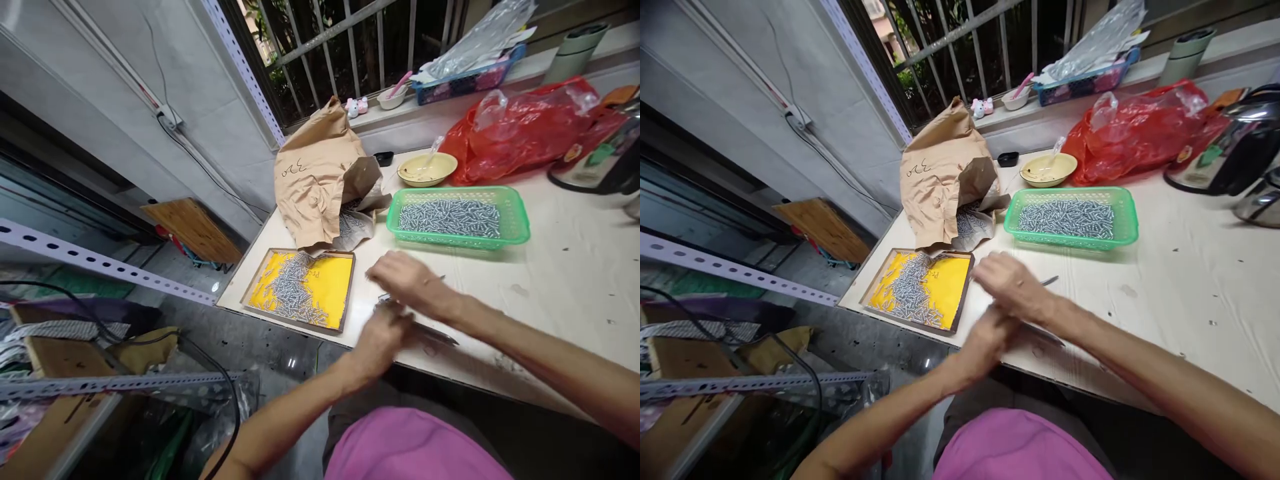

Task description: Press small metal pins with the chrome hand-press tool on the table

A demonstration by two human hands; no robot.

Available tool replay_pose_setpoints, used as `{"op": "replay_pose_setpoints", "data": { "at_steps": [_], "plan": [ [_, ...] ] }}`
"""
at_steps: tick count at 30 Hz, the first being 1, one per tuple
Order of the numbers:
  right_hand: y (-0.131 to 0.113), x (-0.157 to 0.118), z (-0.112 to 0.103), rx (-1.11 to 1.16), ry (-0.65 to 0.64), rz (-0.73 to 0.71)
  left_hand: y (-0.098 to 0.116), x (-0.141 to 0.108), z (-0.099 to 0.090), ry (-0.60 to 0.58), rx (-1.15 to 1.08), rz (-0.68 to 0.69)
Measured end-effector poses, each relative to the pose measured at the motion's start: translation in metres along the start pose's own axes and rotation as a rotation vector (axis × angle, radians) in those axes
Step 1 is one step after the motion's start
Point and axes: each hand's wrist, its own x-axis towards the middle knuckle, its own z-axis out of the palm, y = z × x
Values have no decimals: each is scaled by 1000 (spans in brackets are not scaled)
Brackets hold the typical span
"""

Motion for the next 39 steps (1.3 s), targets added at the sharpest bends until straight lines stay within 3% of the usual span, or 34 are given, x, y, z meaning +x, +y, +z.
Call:
{"op": "replay_pose_setpoints", "data": {
  "at_steps": [1,3,6,8,11,15,20,25,27,29,31,33,36,39],
  "plan": [
    [12,3,-14,-47,93,60,-18,-3,-15,54,69,-101],
    [40,4,-42,-158,142,178,-58,-12,-49,71,258,-281],
    [71,-4,-69,-393,123,380,-110,-25,-91,-111,431,-394],
    [78,-16,-71,-431,94,436,-132,-31,-106,-260,464,-393],
    [69,-42,-53,-322,23,382,-146,-34,-112,-402,469,-337],
    [43,-83,-21,-137,-110,336,-151,-33,-111,-494,507,-268],
    [11,-118,-10,29,-214,428,-154,-37,-116,-492,442,-245],
    [-10,-123,-9,104,-289,510,-142,-23,-118,-260,270,-390],
    [-13,-123,-7,128,-305,531,-122,-10,-114,-135,86,-531],
    [-16,-122,-4,149,-332,545,-95,2,-105,-68,-231,-687],
    [-18,-121,-2,161,-370,551,-65,11,-91,-102,-578,-800],
    [-21,-122,0,152,-393,558,-40,17,-74,-151,-778,-866],
    [-24,-125,1,115,-396,569,-20,19,-53,-183,-845,-936],
    [-25,-129,3,95,-379,573,-15,19,-42,-219,-843,-987]
  ]
}}
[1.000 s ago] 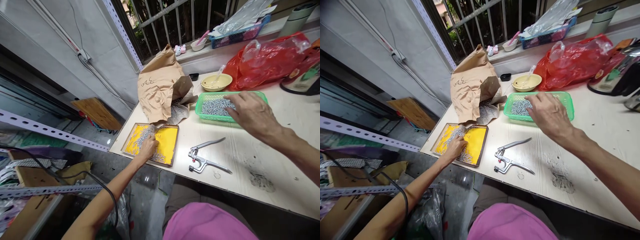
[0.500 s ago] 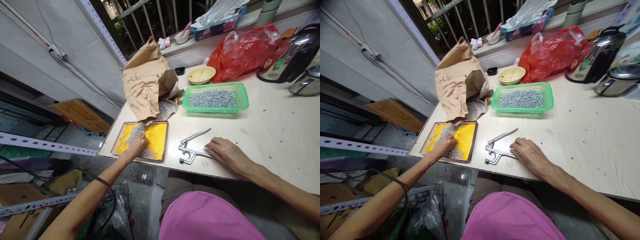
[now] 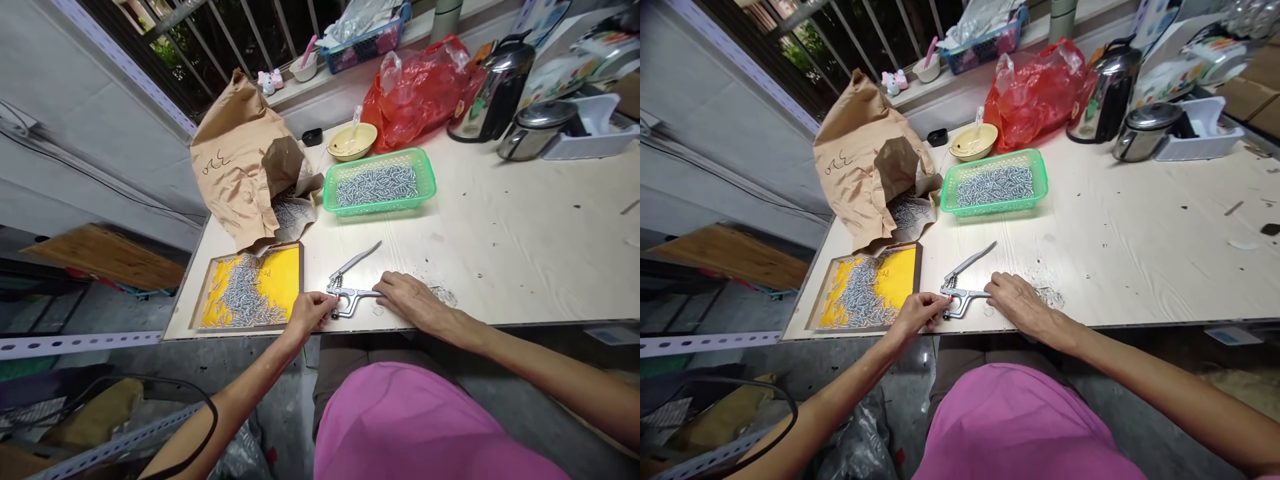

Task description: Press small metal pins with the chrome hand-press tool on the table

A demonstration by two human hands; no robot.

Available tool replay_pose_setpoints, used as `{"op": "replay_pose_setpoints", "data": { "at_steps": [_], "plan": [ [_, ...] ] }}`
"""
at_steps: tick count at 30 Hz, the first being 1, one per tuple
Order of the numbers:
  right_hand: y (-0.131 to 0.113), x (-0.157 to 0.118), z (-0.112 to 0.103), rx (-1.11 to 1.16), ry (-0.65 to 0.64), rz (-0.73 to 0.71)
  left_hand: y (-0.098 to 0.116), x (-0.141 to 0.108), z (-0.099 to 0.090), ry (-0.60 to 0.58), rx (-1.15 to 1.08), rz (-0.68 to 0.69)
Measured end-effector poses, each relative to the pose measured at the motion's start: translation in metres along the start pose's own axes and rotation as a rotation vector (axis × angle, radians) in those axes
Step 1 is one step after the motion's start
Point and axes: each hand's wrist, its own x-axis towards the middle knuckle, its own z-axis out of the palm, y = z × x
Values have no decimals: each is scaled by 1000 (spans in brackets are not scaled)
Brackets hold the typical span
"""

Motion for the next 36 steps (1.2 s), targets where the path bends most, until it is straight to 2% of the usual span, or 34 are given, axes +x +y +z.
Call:
{"op": "replay_pose_setpoints", "data": {
  "at_steps": [10,17,21,28,31,36],
  "plan": [
    [2,-2,7,-32,41,2,0,3,6,25,103,-119],
    [3,-4,5,-24,46,-21,5,3,4,-54,110,-223],
    [11,9,-9,-27,47,-23,9,0,4,-45,99,-212],
    [30,53,-19,-141,-128,-87,8,-2,6,-43,94,-217],
    [25,56,-23,-168,-138,-90,6,-2,7,-34,90,-209],
    [8,42,-34,-179,-137,-66,-1,-6,3,-19,173,-165]
  ]
}}
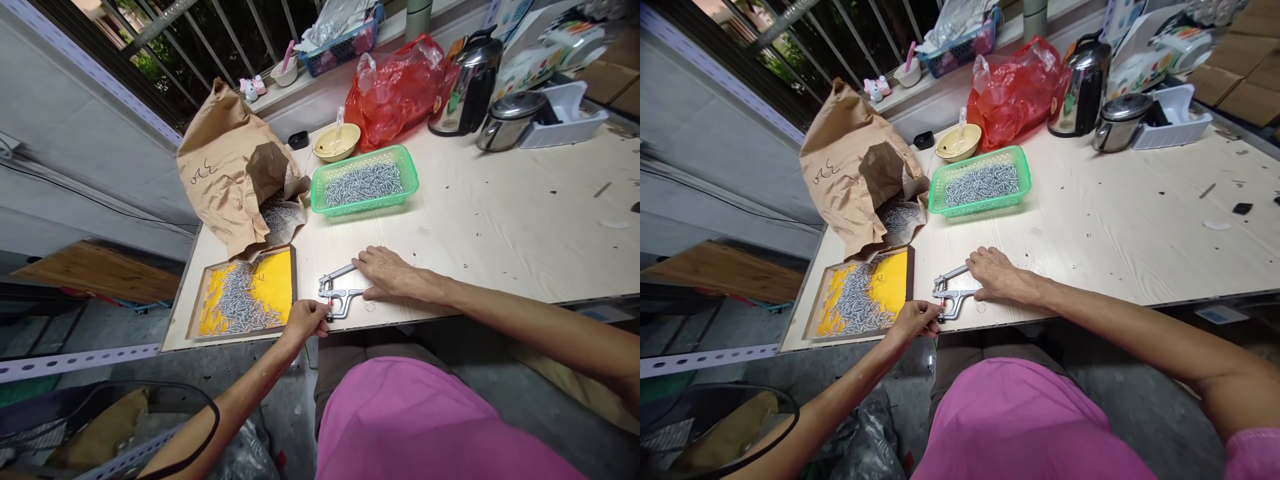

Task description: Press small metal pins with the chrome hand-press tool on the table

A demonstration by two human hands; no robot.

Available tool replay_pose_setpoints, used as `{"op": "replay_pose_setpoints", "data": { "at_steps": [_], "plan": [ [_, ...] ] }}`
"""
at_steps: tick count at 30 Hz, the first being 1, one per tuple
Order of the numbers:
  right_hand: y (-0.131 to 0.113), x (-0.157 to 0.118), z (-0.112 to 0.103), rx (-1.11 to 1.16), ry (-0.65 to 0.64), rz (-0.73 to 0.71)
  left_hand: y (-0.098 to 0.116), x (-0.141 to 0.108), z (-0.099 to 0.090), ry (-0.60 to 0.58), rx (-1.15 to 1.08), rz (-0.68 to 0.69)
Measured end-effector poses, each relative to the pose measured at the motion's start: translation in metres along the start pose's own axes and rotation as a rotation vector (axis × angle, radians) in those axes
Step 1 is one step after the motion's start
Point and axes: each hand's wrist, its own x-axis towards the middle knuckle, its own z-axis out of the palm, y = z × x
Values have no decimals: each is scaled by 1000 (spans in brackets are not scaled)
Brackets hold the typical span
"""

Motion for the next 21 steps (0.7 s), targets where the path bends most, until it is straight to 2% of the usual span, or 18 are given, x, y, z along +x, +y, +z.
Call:
{"op": "replay_pose_setpoints", "data": {
  "at_steps": [3,5,7,10,12,14,16,21],
  "plan": [
    [-5,-7,-1,31,10,4,-2,-3,-5,133,228,171],
    [-6,-9,1,52,27,-6,1,-4,-6,279,392,384],
    [-6,-10,5,66,49,-12,8,-3,-3,350,509,626],
    [-7,-12,11,80,77,-5,23,5,8,265,657,924],
    [-7,-16,12,98,107,-4,33,15,16,165,761,1042],
    [-5,-23,11,109,116,2,41,24,21,78,843,1085],
    [-1,-30,9,109,82,44,47,28,24,36,913,1067],
    [7,-39,4,128,11,81,59,26,31,34,1010,1040]
  ]
}}
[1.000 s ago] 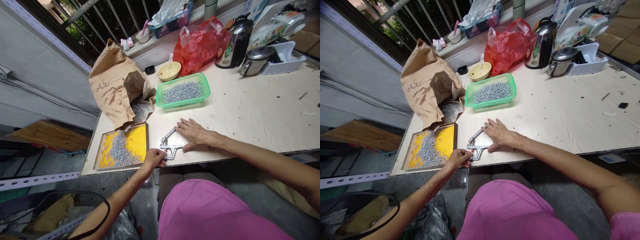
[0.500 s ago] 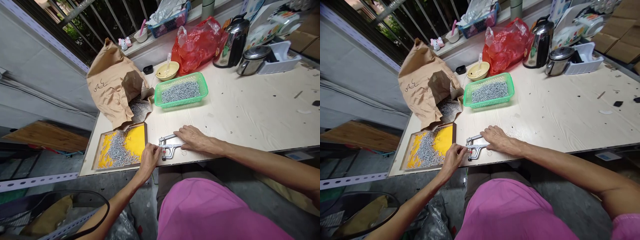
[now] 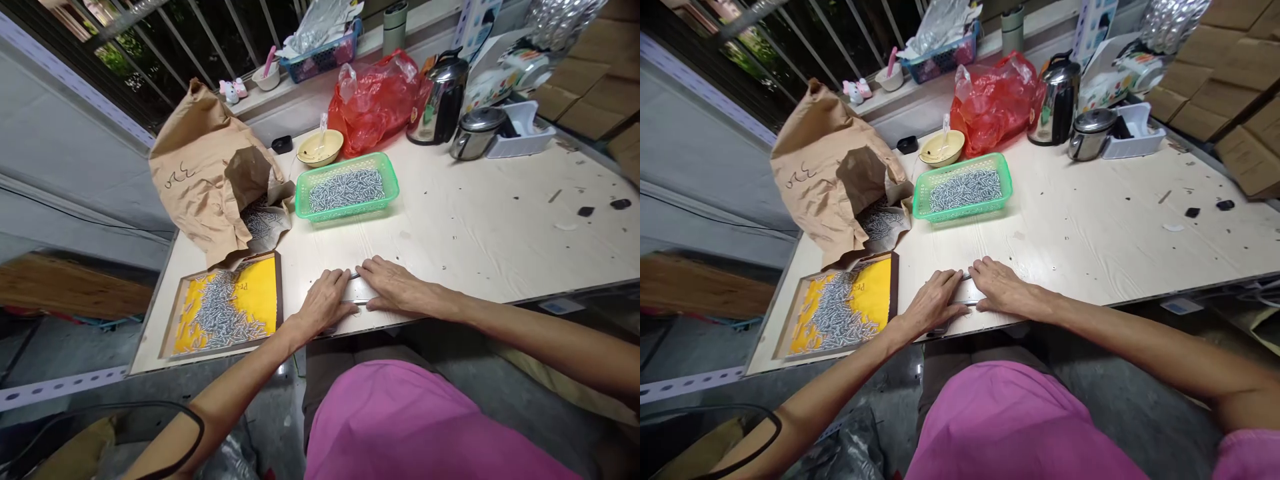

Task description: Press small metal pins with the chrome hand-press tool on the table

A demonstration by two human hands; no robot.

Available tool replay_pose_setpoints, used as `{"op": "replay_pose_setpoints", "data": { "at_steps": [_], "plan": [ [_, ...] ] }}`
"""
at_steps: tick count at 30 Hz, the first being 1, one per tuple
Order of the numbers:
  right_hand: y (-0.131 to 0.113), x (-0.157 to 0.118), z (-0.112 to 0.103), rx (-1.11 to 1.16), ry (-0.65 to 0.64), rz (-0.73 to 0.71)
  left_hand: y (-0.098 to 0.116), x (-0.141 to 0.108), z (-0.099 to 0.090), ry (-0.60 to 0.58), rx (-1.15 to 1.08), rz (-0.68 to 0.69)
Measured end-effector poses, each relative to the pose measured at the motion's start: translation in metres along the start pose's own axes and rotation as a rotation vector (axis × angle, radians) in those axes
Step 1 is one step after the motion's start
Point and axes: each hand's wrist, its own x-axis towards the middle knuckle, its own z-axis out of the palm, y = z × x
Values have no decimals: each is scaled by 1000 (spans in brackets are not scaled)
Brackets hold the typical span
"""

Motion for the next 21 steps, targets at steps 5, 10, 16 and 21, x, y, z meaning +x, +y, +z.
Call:
{"op": "replay_pose_setpoints", "data": {
  "at_steps": [5,10,16,21],
  "plan": [
    [1,3,2,15,8,58,5,13,-3,-36,15,43],
    [8,4,21,31,67,-6,3,15,5,-25,-11,35],
    [11,6,40,32,148,-57,7,12,12,8,-3,-23],
    [22,-1,25,118,179,-112,14,-1,19,143,-30,-46]
  ]
}}
